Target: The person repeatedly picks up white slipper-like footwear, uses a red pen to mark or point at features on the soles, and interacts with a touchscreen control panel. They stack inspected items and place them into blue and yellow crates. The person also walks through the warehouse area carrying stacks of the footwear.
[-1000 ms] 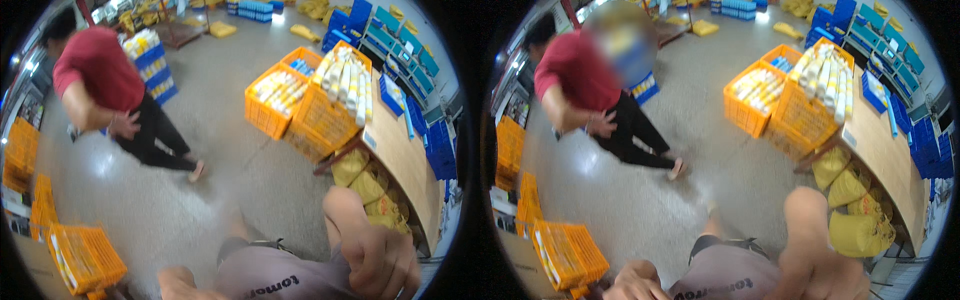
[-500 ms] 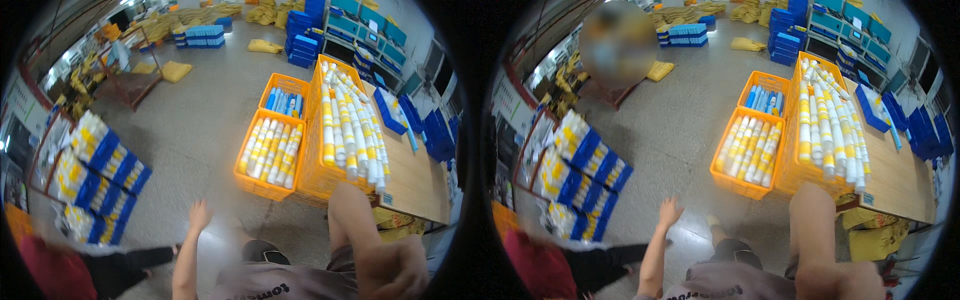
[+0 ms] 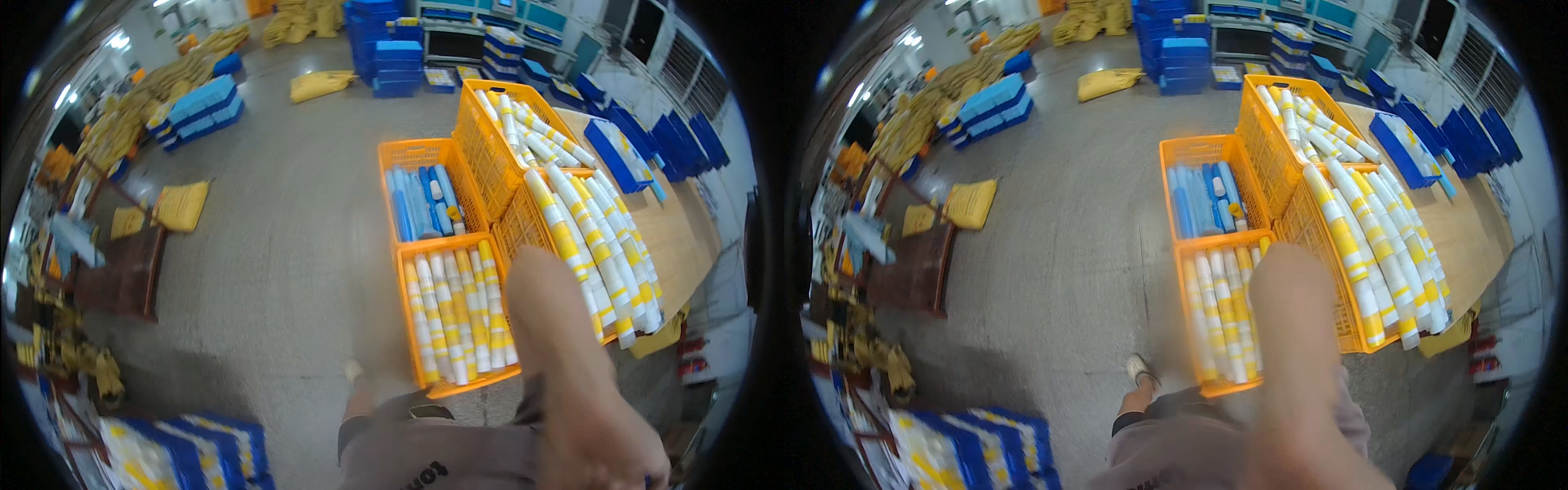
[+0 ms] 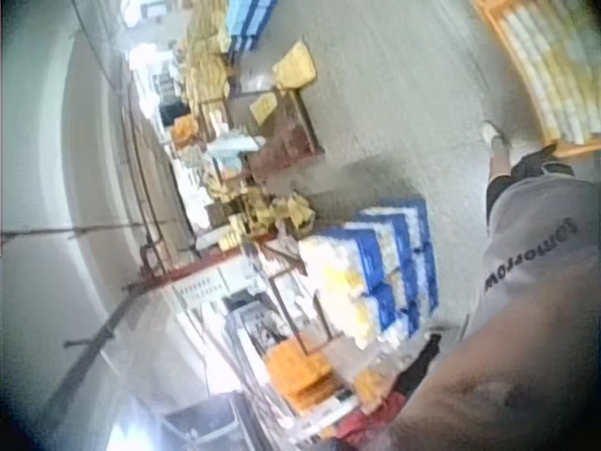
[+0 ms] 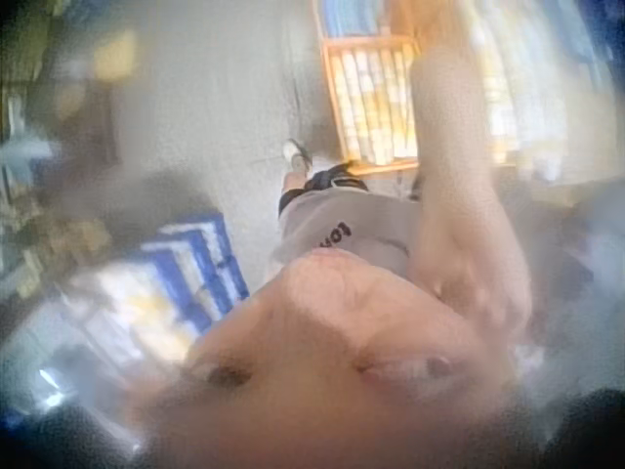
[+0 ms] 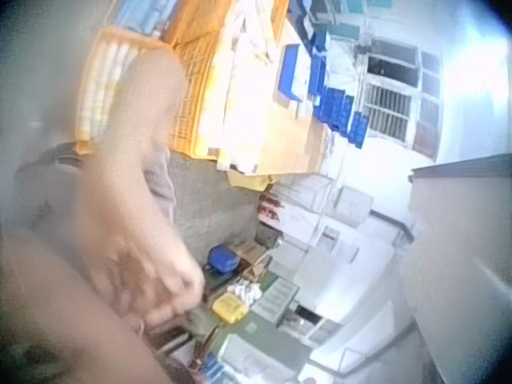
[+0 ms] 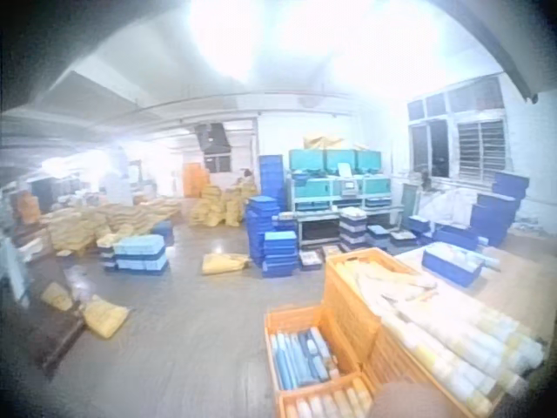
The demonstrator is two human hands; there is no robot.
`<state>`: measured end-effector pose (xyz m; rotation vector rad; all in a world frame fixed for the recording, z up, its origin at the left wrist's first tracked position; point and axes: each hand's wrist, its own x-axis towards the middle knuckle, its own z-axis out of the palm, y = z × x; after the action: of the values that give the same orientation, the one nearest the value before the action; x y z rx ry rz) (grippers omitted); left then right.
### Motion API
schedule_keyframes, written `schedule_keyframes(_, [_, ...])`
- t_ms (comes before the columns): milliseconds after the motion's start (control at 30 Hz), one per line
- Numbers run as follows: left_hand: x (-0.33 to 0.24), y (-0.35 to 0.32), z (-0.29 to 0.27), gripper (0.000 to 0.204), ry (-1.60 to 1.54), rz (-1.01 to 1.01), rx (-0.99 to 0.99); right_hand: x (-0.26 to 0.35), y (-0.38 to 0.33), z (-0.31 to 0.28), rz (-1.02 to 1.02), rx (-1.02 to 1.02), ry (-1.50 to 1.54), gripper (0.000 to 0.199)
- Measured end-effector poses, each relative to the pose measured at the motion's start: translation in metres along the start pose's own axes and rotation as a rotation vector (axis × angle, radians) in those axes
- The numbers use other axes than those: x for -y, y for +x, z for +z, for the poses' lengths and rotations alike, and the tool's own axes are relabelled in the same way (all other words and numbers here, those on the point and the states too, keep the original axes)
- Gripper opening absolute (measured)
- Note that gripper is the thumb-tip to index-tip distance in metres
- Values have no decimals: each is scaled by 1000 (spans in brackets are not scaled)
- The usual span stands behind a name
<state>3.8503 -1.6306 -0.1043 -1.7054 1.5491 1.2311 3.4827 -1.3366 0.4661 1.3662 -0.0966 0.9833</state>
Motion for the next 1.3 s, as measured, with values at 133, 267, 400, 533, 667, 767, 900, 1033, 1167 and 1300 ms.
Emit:
schedule_keyframes(133, [-213, 63, -101, 51, 18, 112, 14, -87, -225, 25, 349, 183, -431, 18])
schedule_keyframes(267, [-525, 98, -204, 52, -6, 333, -2, -126, -387, -4, 1179, 1056, -565, 23])
schedule_keyframes(400, [-859, 135, -261, 26, -164, 791, -144, -145, -579, -48, 2029, 1643, -498, 31])
schedule_keyframes(533, [-1030, 201, -279, 26, 56, 740, -178, -203, -745, -61, 2554, 1917, -391, 27])
schedule_keyframes(667, [-1043, 289, -266, 26, 399, 425, -150, -339, -903, -34, 2404, 1693, 98, 42])
schedule_keyframes(767, [-1067, 353, -256, 27, 371, 166, 13, -440, -1042, -30, 2390, 1364, 192, 47])
schedule_keyframes(900, [-1174, 424, -266, 31, 259, 34, 66, -493, -1266, -74, 2324, 1616, -57, 37])
schedule_keyframes(1033, [-1320, 479, -290, 37, 88, -24, 62, -482, -1483, -168, 2177, 1793, -248, 31])
schedule_keyframes(1167, [-1569, 529, -319, 45, -144, 169, 24, -464, -1592, -253, 2664, 2010, 128, 32])
schedule_keyframes(1300, [-1906, 537, -402, 51, -276, 722, -9, -505, -1675, -293, 3388, 1877, -62, 28])
